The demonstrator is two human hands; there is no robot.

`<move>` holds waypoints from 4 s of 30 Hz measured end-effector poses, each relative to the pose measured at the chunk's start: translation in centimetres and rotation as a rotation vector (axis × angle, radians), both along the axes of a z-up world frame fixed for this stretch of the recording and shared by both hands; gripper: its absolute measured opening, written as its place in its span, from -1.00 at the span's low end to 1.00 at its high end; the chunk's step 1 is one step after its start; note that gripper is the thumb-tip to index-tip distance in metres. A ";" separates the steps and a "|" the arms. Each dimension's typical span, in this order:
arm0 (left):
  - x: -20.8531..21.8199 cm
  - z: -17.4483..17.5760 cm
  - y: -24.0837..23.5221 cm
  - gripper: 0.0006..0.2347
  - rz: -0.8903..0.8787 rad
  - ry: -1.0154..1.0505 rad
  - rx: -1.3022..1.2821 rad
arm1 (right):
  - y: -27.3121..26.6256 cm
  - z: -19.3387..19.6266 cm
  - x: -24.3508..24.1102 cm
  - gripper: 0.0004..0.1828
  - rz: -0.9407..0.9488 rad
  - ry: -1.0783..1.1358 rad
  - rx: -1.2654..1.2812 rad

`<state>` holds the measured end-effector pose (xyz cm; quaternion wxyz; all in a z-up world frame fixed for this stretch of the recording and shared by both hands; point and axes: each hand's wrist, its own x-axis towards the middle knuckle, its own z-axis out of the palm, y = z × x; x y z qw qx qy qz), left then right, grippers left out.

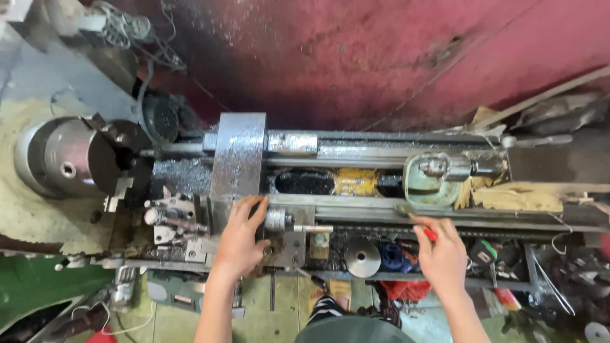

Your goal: Brushing a metal part mounted on a lathe with a small brush

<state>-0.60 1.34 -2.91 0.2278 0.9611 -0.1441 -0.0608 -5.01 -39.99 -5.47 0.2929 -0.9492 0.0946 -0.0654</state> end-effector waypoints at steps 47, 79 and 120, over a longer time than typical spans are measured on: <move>0.5 -0.6 -1.9 -0.58 0.169 -0.131 0.055 | 3.4 -3.2 4.7 -0.90 0.028 -0.257 0.195; 0.2 0.2 -2.8 -0.56 0.220 -0.117 0.008 | 5.0 -1.5 2.6 -0.90 0.021 -0.160 0.220; 0.7 -0.3 -2.5 -0.56 0.236 -0.050 -0.009 | 5.2 -3.2 2.8 -0.75 -0.025 -0.028 0.242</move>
